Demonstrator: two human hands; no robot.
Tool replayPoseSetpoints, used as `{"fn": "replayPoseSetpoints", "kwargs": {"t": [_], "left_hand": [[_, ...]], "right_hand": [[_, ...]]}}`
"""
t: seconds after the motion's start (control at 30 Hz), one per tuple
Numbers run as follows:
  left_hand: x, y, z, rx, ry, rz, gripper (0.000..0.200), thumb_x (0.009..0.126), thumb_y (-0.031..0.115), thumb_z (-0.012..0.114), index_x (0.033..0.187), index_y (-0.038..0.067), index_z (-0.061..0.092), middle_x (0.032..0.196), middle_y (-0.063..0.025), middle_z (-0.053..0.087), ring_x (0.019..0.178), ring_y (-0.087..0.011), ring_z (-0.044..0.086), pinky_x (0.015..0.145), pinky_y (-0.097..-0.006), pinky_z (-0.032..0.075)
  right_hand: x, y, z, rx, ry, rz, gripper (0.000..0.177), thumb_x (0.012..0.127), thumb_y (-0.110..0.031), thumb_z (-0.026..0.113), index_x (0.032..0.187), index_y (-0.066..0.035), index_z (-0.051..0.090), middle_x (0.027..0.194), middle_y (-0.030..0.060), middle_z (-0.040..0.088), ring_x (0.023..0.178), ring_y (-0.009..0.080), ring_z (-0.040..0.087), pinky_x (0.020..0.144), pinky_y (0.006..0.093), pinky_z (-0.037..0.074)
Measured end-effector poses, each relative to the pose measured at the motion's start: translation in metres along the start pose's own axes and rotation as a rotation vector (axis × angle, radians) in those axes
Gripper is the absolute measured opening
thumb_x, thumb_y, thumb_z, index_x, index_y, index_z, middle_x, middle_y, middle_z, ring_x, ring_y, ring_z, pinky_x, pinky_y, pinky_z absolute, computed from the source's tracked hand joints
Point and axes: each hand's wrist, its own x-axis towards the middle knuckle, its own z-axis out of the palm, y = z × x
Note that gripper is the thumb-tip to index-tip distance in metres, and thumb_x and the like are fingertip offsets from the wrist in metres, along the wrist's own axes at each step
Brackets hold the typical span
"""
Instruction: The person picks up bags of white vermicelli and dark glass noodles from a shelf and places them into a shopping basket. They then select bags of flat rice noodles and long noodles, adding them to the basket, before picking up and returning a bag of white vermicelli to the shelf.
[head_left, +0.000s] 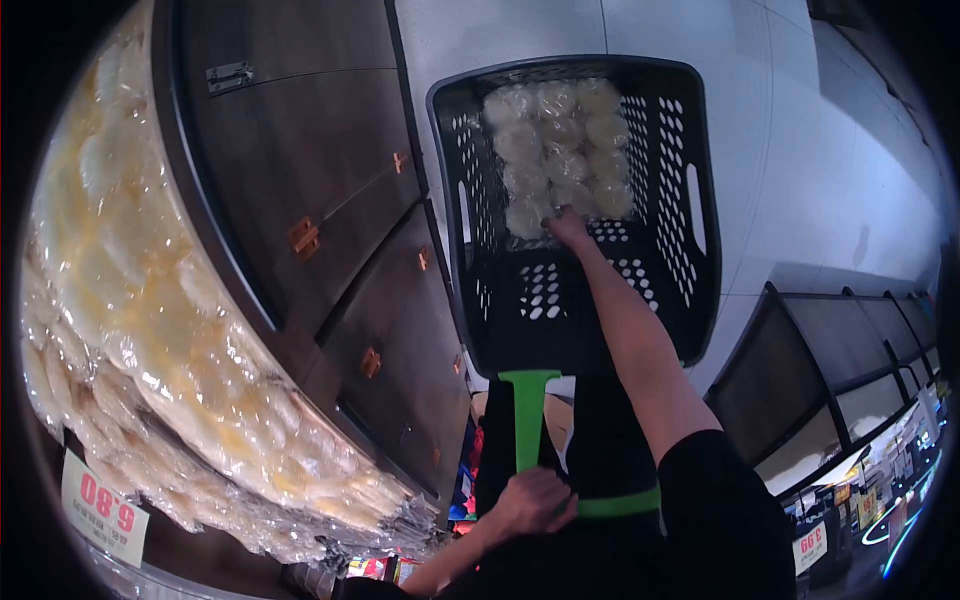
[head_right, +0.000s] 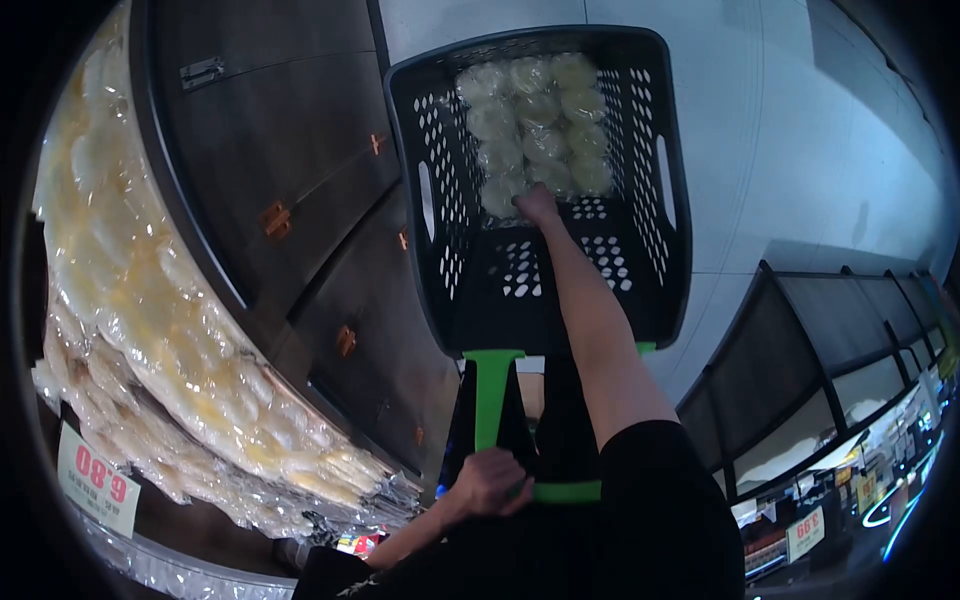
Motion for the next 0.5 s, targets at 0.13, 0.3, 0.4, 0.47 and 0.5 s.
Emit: {"fn": "replayPoseSetpoints", "kwargs": {"t": [0.13,0.3,0.4,0.47,0.5], "left_hand": [[0.003,-0.002,-0.006,-0.067,-0.037,-0.051,0.026,0.071,0.008,0.073,0.06,0.008,0.049,0.056,-0.0035,0.046,0.051,-0.0204,0.051,0.049,-0.0331,0.043],[-0.001,-0.005,-0.008,-0.076,-0.11,-0.026,0.022,0.073,0.011,0.072,0.066,0.009,0.052,0.062,-0.002,0.046,0.059,-0.018,0.053,0.055,-0.0302,0.044],[-0.003,-0.008,-0.005,-0.086,-0.112,-0.009,0.02,0.076,0.014,0.07,0.068,0.009,0.052,0.063,-0.0023,0.046,0.061,-0.0176,0.052,0.057,-0.0295,0.043],[-0.004,-0.007,-0.004,-0.092,-0.099,0.001,0.02,0.076,0.014,0.07,0.068,0.009,0.052,0.063,-0.0025,0.046,0.062,-0.0174,0.052,0.057,-0.0295,0.042],[-0.002,-0.005,-0.005,-0.064,-0.103,-0.011,0.02,0.075,0.013,0.07,0.068,0.008,0.053,0.062,-0.0028,0.047,0.06,-0.0187,0.053,0.057,-0.0308,0.043]], "right_hand": [[0.028,0.005,0.022,0.004,-0.079,-0.027,0.079,0.07,-0.04,0.075,0.128,0.008,0.049,0.125,0.0265,0.058,0.117,0.0373,0.057,0.101,0.0402,0.044],[0.014,-0.007,0.036,0.144,0.141,0.083,0.079,0.067,-0.038,0.083,0.126,0.005,0.051,0.12,0.0224,0.061,0.115,0.0327,0.058,0.098,0.0364,0.045],[0.009,-0.01,0.041,0.423,0.076,0.1,0.073,0.067,-0.036,0.083,0.12,0.006,0.055,0.11,0.0198,0.064,0.105,0.0276,0.062,0.092,0.034,0.048],[0.017,0.0,0.05,0.306,0.08,0.067,0.068,0.069,-0.035,0.082,0.117,0.006,0.057,0.108,0.0183,0.065,0.1,0.0256,0.062,0.09,0.0338,0.048],[0.015,-0.001,0.048,0.189,0.082,0.043,0.063,0.07,-0.034,0.081,0.114,0.006,0.059,0.105,0.0168,0.065,0.096,0.0237,0.063,0.087,0.0335,0.048]]}}
